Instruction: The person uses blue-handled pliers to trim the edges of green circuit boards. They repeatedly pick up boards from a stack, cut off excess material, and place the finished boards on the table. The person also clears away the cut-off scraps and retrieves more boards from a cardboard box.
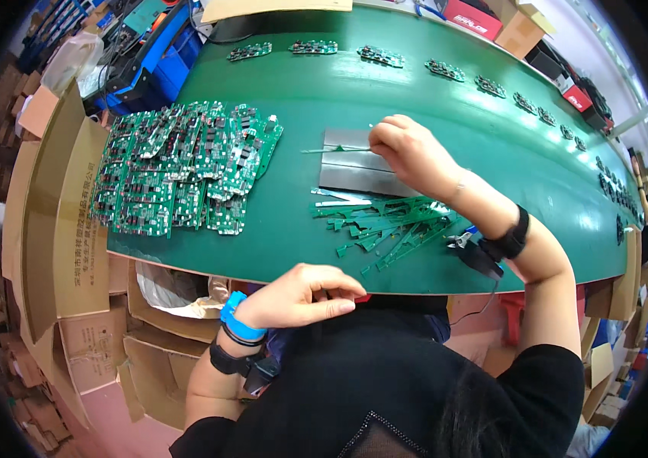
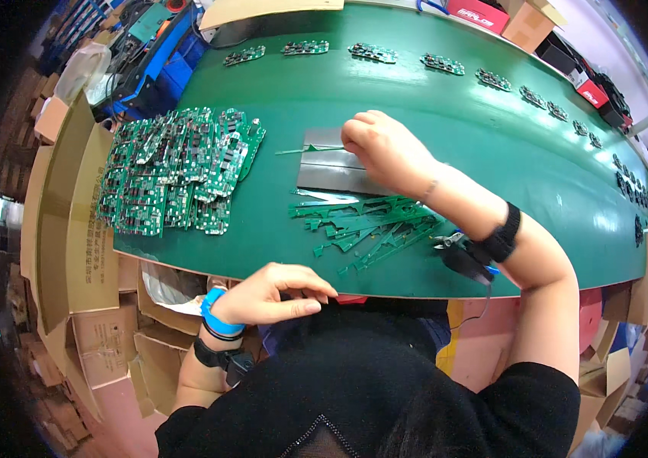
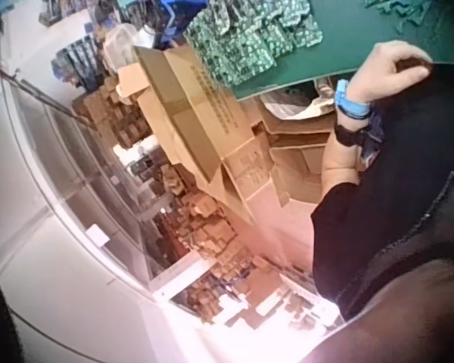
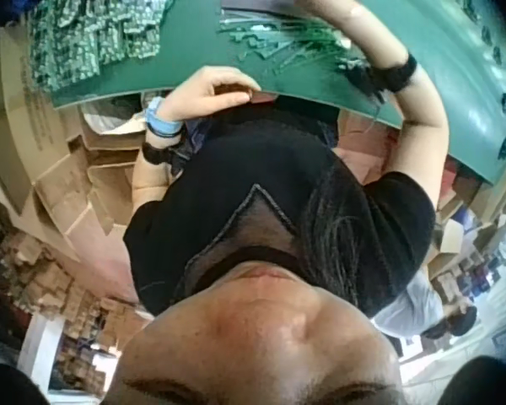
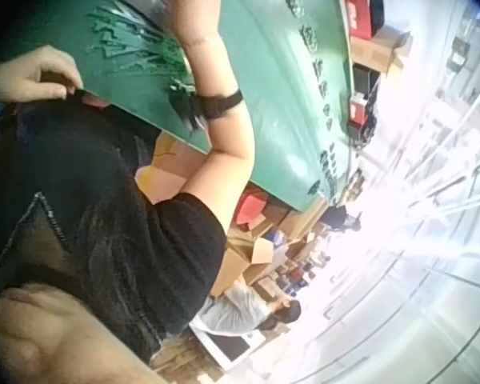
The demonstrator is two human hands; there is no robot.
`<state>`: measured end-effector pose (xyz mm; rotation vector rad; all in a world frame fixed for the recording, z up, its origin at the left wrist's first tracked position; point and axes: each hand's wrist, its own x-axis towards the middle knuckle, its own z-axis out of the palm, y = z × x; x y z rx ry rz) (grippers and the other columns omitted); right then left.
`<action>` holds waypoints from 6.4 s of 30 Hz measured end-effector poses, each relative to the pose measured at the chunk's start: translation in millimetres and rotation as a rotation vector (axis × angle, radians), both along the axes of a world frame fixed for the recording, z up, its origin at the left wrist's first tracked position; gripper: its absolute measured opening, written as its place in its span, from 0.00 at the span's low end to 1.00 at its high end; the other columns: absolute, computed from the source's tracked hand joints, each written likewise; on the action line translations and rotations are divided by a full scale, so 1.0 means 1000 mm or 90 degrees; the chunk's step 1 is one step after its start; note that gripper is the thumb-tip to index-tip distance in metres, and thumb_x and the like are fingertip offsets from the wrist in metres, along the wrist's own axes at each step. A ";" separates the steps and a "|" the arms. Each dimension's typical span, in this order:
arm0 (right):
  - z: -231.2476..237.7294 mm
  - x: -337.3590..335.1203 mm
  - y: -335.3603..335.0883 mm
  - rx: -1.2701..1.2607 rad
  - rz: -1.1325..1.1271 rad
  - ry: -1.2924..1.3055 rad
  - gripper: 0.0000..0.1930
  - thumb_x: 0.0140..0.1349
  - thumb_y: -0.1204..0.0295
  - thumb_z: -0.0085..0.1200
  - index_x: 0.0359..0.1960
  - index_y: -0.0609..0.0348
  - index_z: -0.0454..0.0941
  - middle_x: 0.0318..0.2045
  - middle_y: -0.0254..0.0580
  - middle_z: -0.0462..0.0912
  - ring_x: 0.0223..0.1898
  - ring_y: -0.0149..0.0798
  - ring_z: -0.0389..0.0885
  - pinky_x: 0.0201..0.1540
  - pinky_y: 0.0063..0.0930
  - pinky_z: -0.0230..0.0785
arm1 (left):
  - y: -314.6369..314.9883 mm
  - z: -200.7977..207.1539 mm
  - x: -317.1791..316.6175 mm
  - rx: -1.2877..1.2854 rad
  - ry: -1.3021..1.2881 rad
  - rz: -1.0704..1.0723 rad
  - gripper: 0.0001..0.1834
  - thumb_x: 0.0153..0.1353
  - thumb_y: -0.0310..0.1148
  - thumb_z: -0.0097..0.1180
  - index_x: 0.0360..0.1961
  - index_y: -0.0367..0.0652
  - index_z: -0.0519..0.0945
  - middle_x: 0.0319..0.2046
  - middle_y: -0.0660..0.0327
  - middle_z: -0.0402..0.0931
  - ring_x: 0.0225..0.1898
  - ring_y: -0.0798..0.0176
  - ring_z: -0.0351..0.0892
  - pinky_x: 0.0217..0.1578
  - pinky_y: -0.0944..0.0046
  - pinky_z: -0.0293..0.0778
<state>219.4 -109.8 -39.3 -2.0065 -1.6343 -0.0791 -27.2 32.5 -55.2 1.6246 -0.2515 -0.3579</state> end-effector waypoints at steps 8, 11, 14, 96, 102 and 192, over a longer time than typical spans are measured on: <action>0.027 -0.052 -0.076 -0.347 0.088 -0.061 0.43 0.40 0.62 0.71 0.60 0.61 0.66 0.49 0.45 0.71 0.52 0.48 0.69 0.57 0.40 0.62 | -0.047 -0.081 -0.039 -0.156 0.200 -0.059 0.17 0.66 0.36 0.56 0.51 0.36 0.78 0.40 0.61 0.80 0.44 0.70 0.77 0.46 0.69 0.73; 0.008 -0.057 -0.083 -0.261 0.036 -0.122 0.40 0.43 0.62 0.69 0.60 0.62 0.66 0.48 0.44 0.71 0.53 0.47 0.69 0.56 0.39 0.62 | -0.056 -0.093 -0.033 -0.190 0.284 -0.025 0.16 0.67 0.35 0.52 0.51 0.37 0.78 0.42 0.59 0.80 0.44 0.70 0.77 0.43 0.69 0.74; 0.001 -0.056 -0.079 -0.251 0.004 -0.104 0.37 0.47 0.64 0.66 0.60 0.62 0.66 0.50 0.46 0.71 0.54 0.49 0.67 0.59 0.40 0.59 | -0.061 -0.106 -0.031 -0.263 0.280 0.055 0.18 0.67 0.37 0.52 0.53 0.36 0.77 0.43 0.60 0.80 0.42 0.70 0.77 0.42 0.70 0.73; -0.056 -0.345 0.213 0.053 0.437 -0.205 0.06 0.47 0.65 0.55 0.24 0.50 0.78 0.24 0.29 0.74 0.37 0.35 0.77 0.41 0.29 0.68 | 0.191 -0.262 -0.180 -0.889 0.002 0.993 0.21 0.63 0.42 0.49 0.51 0.40 0.75 0.45 0.56 0.78 0.45 0.59 0.76 0.47 0.61 0.72; 0.028 -0.189 0.100 -0.012 0.162 -0.166 0.04 0.50 0.75 0.54 0.29 0.56 0.78 0.27 0.39 0.77 0.33 0.45 0.77 0.37 0.36 0.72 | 0.200 -0.280 -0.197 -0.741 0.022 1.172 0.20 0.61 0.36 0.53 0.51 0.36 0.75 0.44 0.54 0.78 0.42 0.58 0.77 0.43 0.62 0.74; -0.037 -0.166 -0.005 -0.142 -0.110 0.399 0.03 0.55 0.80 0.57 0.31 0.64 0.81 0.22 0.38 0.77 0.26 0.31 0.75 0.31 0.23 0.66 | 0.147 -0.215 -0.091 0.846 0.046 0.506 0.23 0.51 0.33 0.59 0.51 0.47 0.77 0.38 0.47 0.80 0.39 0.48 0.83 0.38 0.51 0.80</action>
